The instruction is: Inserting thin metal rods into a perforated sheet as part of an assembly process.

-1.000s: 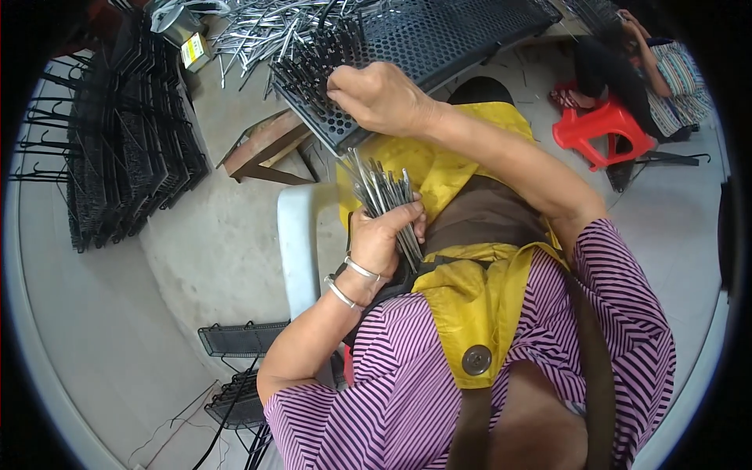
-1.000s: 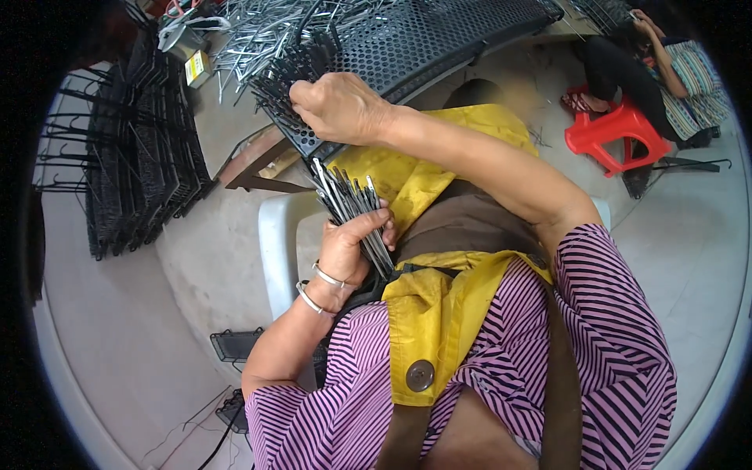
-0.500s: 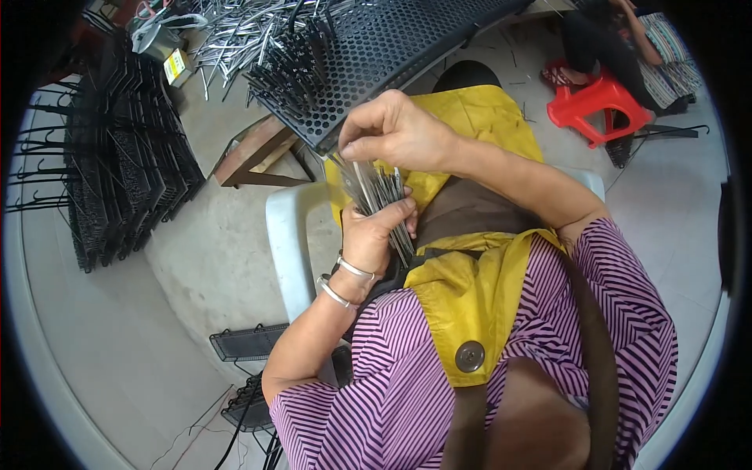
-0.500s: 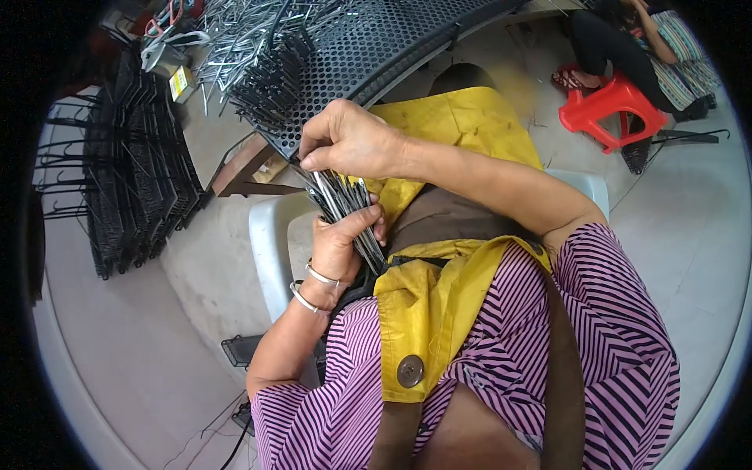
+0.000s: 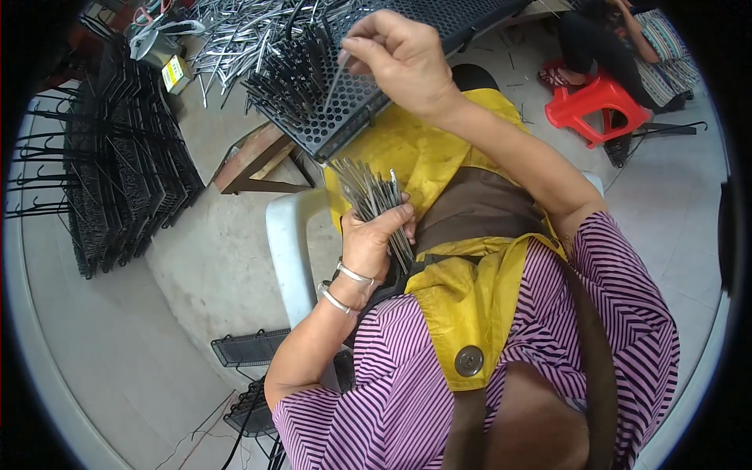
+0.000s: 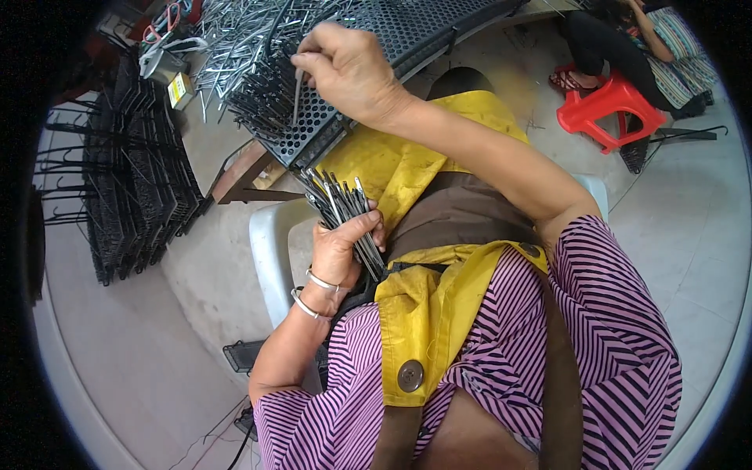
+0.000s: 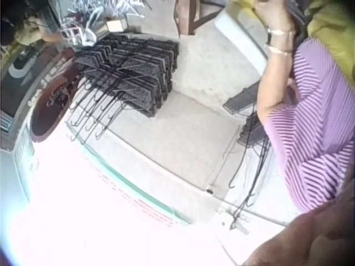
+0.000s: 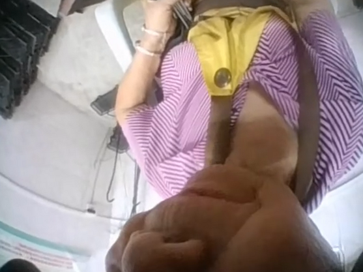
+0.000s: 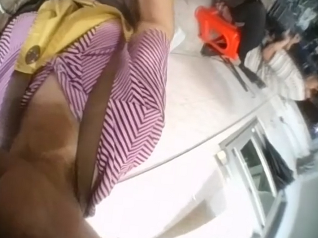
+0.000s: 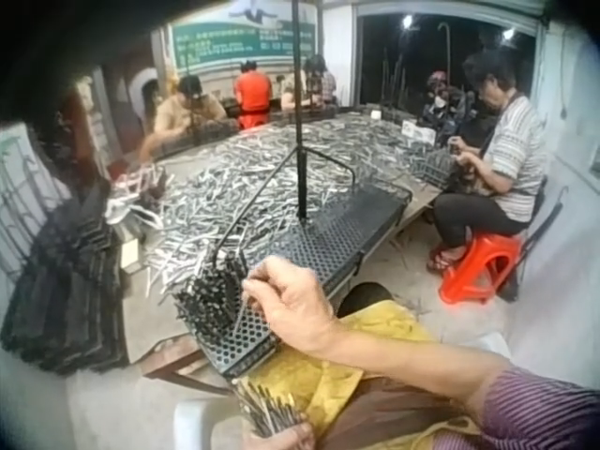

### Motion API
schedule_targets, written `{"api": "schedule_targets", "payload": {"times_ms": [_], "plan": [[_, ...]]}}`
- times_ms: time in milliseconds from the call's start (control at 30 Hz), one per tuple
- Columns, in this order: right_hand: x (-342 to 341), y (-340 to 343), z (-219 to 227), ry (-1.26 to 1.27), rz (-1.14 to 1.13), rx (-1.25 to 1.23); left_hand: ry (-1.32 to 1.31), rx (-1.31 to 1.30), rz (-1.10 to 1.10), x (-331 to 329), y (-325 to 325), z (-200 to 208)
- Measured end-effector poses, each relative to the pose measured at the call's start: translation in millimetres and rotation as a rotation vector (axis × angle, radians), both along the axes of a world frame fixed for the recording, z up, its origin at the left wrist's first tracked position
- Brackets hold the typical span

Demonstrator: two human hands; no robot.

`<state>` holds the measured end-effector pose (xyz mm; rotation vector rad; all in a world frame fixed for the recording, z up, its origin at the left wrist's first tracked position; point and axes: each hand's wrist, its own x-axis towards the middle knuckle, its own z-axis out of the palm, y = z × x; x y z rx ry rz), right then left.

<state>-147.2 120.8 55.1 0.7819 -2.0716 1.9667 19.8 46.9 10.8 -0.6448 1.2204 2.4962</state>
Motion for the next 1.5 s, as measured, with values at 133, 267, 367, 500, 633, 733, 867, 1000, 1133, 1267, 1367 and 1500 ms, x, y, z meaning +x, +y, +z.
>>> {"api": "schedule_targets", "payload": {"times_ms": [133,267,367,500,633,733,867,1000,1133,1267,1367,1500], "plan": [[-4.2,-10.9,-8.1,0.320,-0.093,0.137,0.009,0.014,0.004,-0.1,-1.2,-2.1],[-8.9,-17.9,-13.8,0.555,-0.055,0.285,0.011,0.002,0.008,-0.5,-0.6,-0.6],[-11.6,-24.1,-20.3,0.677,0.104,0.435,0.014,-0.009,0.002,-1.5,-0.1,0.4],[-9.4,-30.7,-10.6,0.597,0.068,0.632,0.007,0.013,0.009,-0.3,-1.5,-0.3],[-7.1,-28.0,-9.0,0.556,0.064,0.756,0.042,0.026,-0.008,0.0,-0.3,-0.8],[2.2,-19.7,-12.2,0.448,0.075,0.697,0.050,0.039,-0.008,0.7,-1.8,-2.0],[25.8,5.3,-4.5,-0.320,0.552,0.428,0.044,0.055,-0.002,1.4,-2.6,-2.5],[39.2,13.6,-13.3,-0.561,0.773,0.282,0.075,0.055,-0.046,1.1,-0.9,1.9],[39.2,18.1,-11.7,-0.429,0.684,0.267,0.124,0.049,-0.070,-0.3,-0.4,3.9],[31.6,24.3,-8.4,-0.470,0.660,0.202,0.126,0.057,-0.075,-0.5,0.0,0.5],[26.4,25.5,-8.9,-0.436,0.479,0.145,0.100,0.035,-0.086,-1.2,0.0,0.1],[18.5,22.9,2.4,-0.356,0.299,0.110,0.056,0.048,-0.041,-0.7,-2.4,-1.9]]}}
